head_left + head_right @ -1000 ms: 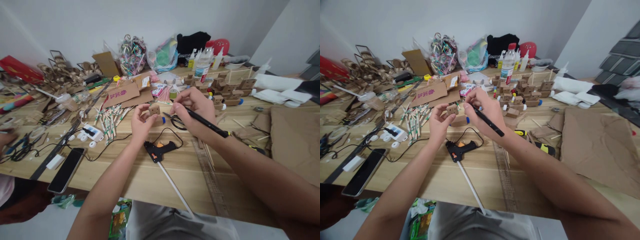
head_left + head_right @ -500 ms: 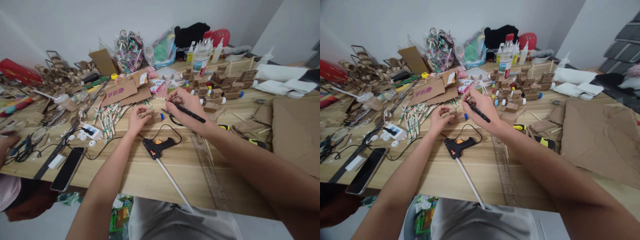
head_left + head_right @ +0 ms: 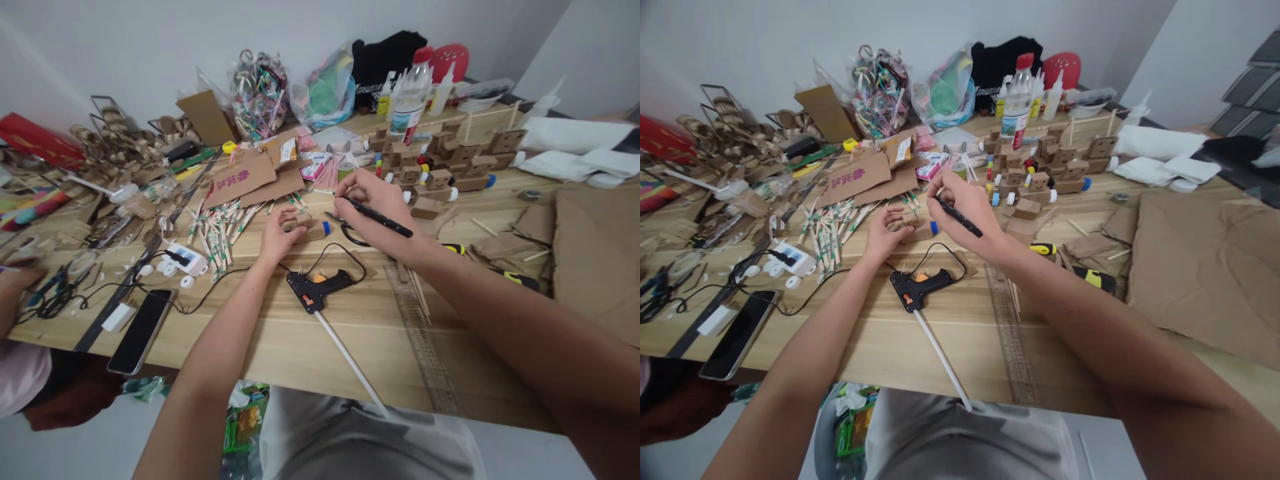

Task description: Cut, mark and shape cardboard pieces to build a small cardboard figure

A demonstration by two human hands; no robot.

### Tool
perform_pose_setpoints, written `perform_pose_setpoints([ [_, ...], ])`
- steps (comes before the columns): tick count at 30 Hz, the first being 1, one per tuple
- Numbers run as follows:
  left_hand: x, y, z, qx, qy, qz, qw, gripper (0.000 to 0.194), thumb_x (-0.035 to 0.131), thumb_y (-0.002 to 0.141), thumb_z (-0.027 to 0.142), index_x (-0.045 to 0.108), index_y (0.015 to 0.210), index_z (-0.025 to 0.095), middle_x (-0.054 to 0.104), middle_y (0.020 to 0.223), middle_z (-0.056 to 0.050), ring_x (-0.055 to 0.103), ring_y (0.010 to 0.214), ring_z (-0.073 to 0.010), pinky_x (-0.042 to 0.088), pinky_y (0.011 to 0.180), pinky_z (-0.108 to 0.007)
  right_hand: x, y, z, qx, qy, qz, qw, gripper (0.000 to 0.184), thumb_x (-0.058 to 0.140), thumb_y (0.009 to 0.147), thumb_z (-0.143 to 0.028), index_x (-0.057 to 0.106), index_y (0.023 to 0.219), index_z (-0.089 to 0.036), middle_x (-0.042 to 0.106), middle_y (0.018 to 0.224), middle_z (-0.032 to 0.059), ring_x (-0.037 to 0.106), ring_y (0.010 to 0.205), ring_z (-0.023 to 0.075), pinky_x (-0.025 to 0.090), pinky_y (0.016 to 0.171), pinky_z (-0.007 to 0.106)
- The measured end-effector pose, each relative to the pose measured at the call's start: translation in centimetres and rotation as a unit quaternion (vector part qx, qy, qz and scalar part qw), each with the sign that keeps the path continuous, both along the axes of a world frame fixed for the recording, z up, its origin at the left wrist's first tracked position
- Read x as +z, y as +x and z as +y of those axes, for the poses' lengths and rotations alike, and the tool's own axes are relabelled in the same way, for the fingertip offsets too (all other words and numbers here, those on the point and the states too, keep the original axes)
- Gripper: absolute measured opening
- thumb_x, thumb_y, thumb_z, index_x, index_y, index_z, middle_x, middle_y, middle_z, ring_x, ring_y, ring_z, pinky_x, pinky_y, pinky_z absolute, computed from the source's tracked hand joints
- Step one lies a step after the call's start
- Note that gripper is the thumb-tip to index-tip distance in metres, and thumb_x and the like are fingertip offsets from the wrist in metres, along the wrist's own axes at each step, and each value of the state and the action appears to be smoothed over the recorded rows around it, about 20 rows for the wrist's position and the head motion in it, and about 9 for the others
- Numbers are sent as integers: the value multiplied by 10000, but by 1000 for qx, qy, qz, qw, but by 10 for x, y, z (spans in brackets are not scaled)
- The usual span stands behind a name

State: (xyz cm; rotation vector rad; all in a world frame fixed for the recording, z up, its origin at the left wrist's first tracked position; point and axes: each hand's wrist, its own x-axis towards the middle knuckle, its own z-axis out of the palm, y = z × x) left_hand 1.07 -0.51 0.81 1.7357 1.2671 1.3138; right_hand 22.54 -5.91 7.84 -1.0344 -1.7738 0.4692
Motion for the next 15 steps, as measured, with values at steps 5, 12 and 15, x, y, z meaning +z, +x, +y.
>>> perform_pose_setpoints([
  [5,5,-6,-3,-22,20,23,999,468,866,603,222,661,1023,244,759,1080,-55,723,1057,-248,563,999,-441,4,12,3,3,18,-62,998,55,558,812,-238,576,863,-231,609,692,-25,564,650,174,427,698,297],
  [12,17,-22,0,120,83,-100,984,228,739,821,420,643,759,223,726,781,-18,711,806,-168,569,836,-295,-9,52,40,58,-47,-215,974,171,706,639,-140,611,698,-269,488,539,-42,490,558,180,377,614,312],
  [15,20,-25,3,186,90,-147,967,398,655,908,505,548,642,229,631,622,20,655,664,-134,549,748,-256,-27,64,56,60,-84,-255,961,222,724,626,-82,602,631,-268,459,494,-40,454,507,166,345,577,318],
])
